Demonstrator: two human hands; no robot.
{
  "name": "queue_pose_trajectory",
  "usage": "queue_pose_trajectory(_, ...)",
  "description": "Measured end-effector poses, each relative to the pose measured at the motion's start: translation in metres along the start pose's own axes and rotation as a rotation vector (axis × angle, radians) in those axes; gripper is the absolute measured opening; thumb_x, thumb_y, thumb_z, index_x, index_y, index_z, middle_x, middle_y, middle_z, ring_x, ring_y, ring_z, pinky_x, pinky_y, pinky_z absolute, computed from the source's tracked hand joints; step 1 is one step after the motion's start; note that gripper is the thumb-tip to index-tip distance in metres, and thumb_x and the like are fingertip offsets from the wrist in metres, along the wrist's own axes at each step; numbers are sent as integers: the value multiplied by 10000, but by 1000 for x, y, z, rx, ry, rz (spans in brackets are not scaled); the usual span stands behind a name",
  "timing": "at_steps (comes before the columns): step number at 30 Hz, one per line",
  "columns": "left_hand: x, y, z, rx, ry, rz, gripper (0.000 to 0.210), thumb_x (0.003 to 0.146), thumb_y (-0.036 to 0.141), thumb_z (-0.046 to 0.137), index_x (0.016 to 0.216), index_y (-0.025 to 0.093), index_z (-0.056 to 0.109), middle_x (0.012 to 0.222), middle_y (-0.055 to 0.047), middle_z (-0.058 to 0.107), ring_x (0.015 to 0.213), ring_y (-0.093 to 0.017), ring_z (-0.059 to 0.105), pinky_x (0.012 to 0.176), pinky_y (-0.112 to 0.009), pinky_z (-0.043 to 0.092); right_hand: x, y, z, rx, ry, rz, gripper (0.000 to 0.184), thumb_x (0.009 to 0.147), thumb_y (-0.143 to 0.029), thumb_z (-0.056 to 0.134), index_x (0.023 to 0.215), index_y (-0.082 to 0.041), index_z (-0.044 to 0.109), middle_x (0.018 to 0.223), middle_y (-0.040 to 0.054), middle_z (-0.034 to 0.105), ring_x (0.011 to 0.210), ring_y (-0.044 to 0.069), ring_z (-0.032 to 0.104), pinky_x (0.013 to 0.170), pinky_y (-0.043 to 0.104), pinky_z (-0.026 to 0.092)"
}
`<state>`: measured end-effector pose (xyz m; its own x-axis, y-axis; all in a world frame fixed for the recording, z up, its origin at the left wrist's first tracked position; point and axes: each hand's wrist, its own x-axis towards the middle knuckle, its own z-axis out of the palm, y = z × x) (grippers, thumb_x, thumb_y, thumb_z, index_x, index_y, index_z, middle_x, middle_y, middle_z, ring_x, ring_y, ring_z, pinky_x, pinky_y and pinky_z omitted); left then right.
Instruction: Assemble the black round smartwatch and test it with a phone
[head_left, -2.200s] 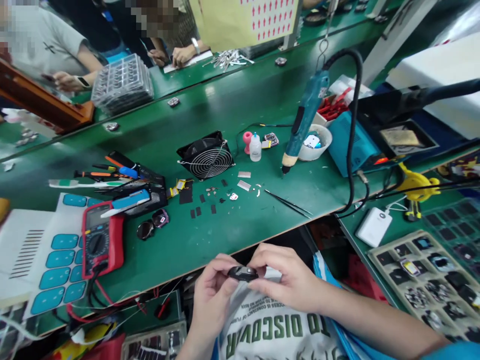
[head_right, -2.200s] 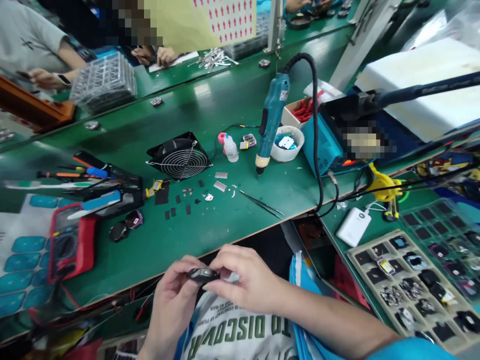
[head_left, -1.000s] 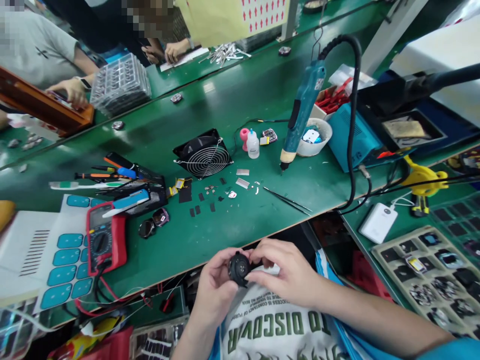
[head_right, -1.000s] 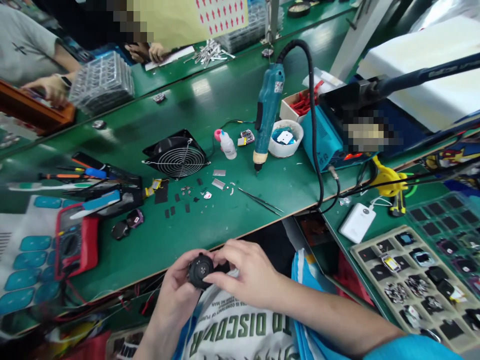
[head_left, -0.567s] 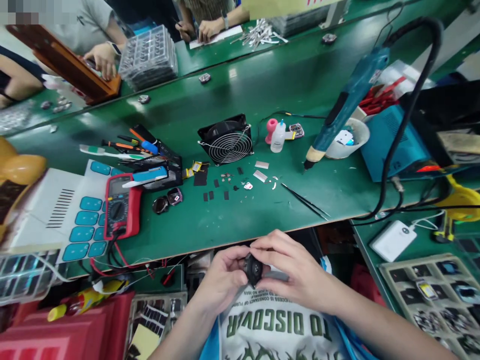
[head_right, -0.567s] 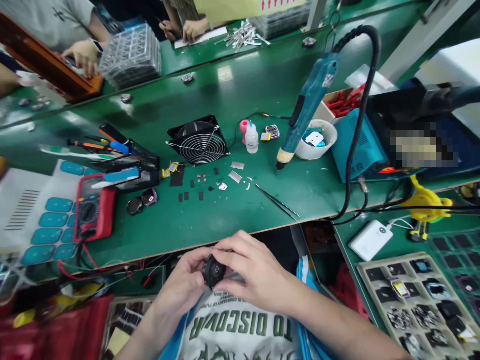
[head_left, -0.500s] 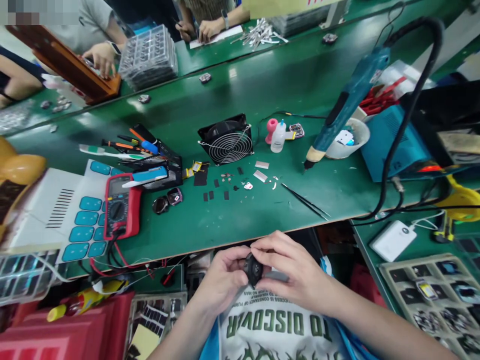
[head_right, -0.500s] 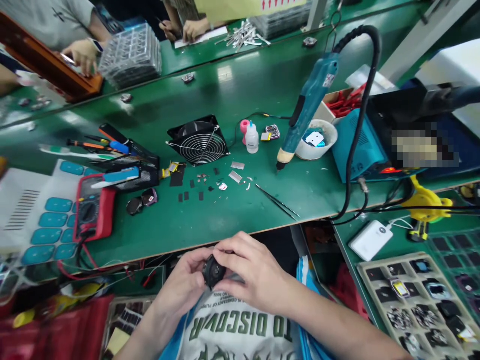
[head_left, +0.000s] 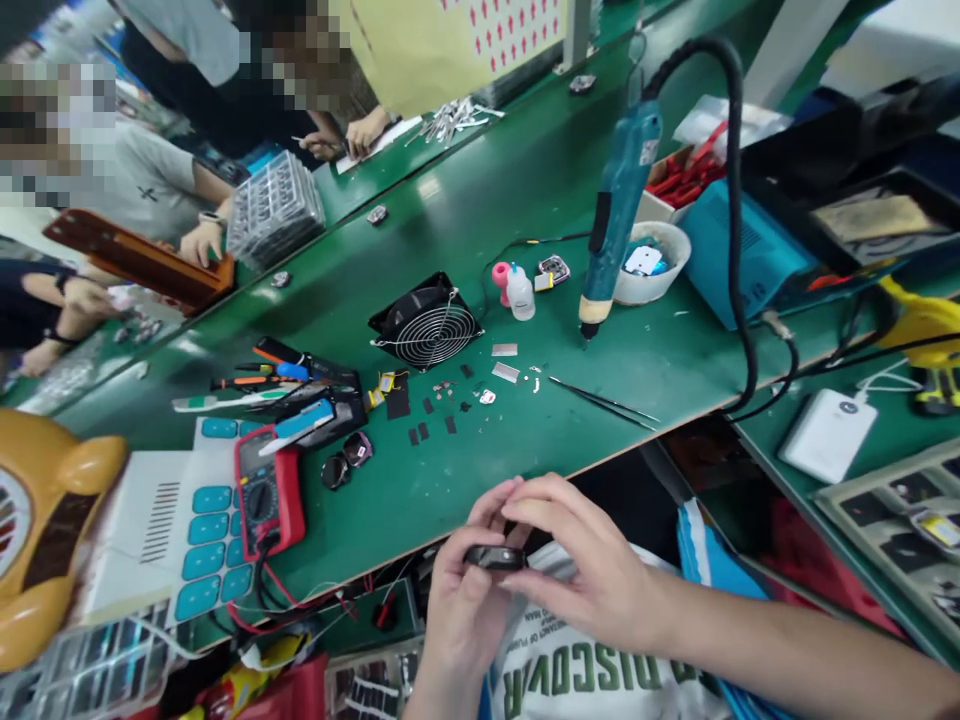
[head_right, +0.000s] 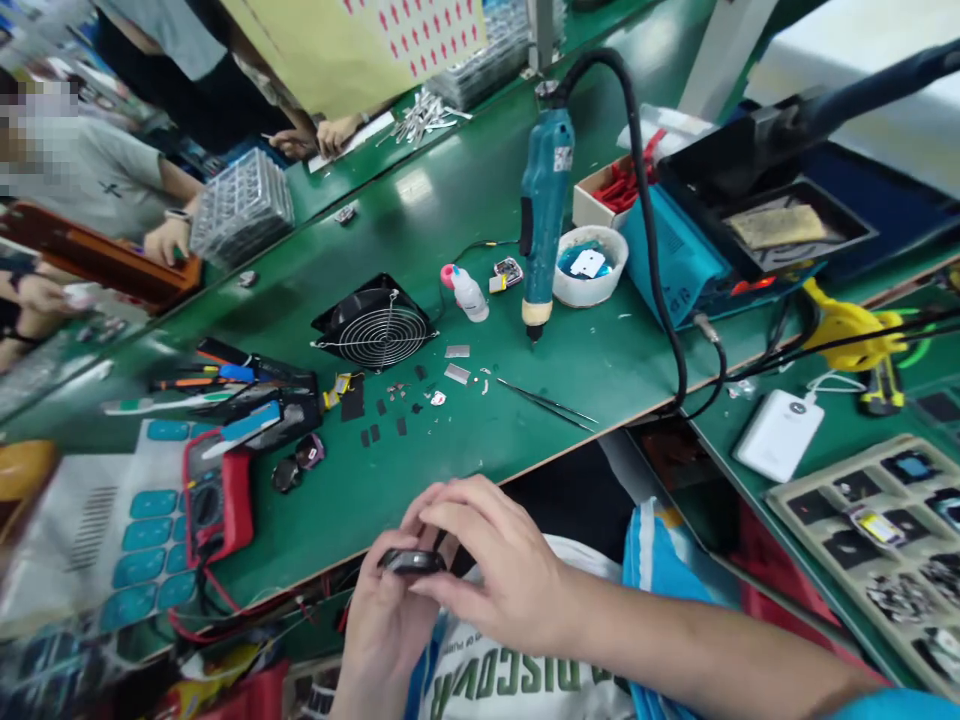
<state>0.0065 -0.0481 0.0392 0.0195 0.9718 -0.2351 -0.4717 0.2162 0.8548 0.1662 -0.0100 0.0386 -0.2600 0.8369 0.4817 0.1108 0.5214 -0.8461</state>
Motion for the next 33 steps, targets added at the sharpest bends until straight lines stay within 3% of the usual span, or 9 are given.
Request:
queue_pose_trajectory(3,-1,2,-2,6,-70,21,185,858,489,817,959,335,811,1292,-59,719,1266,-306,655,1118,-508,506,3,-2,0,158,-47,14,179,1027,-344,617,1037,-172,667,889,58,717,852,166,680,847,311,592)
queue_pose_trajectory(9,7,7,-7,254,-124,179,185,836,452,850,950,311,812,1002,-37,709,1054,-236,706,972,-383,594,2,-1,-9,64,-64,-59,151,1027,-278,616,1009,-151,695,863,56,722,815,139,679,788,251,573)
queue_pose_trajectory(14,5,1,2,188,-33,195,172,832,457,855,906,310,804,928,-13,681,1050,-193,694,958,-299,582,1,-2,-10,30,-42,-66,193,1052,-281,566,1036,-138,696,864,70,720,801,149,657,757,262,571)
queue_pose_trajectory(22,4,-4,8,213,71,203,192,802,490,872,874,323,808,889,-6,718,1012,-206,714,919,-311,604,-2,-2,-10,5,-33,-94,210,1067,-254,502,1035,-140,675,841,79,704,766,158,627,735,287,568)
queue_pose_trajectory(25,4,-5,7,238,75,164,253,797,529,863,927,316,821,969,-42,754,1055,-252,720,952,-381,606,-1,2,-8,221,-38,168,251,1040,-349,575,939,-152,692,765,46,667,705,140,611,680,270,540)
queue_pose_trajectory(29,5,3,-3,277,-46,96,622,652,640,907,1196,368,775,1191,-94,769,1206,-355,685,1064,-534,547,-3,8,-2,980,-134,801,474,841,-604,778,853,-142,669,671,-12,630,537,87,579,532,202,487)
queue_pose_trajectory(30,6,7,-7,300,-104,108,607,656,614,916,1200,384,773,1165,-87,779,1210,-362,685,1066,-547,540,-6,9,0,1142,-174,899,518,780,-620,826,850,-131,672,662,-13,635,509,81,580,507,190,485)
queue_pose_trajectory(33,13,20,-17,409,-319,146,240,822,439,861,1053,387,823,956,-61,801,1139,-329,716,1017,-513,556,-15,10,7,1397,-305,1049,539,684,-550,922,850,-88,700,690,26,680,490,93,622,443,166,475)
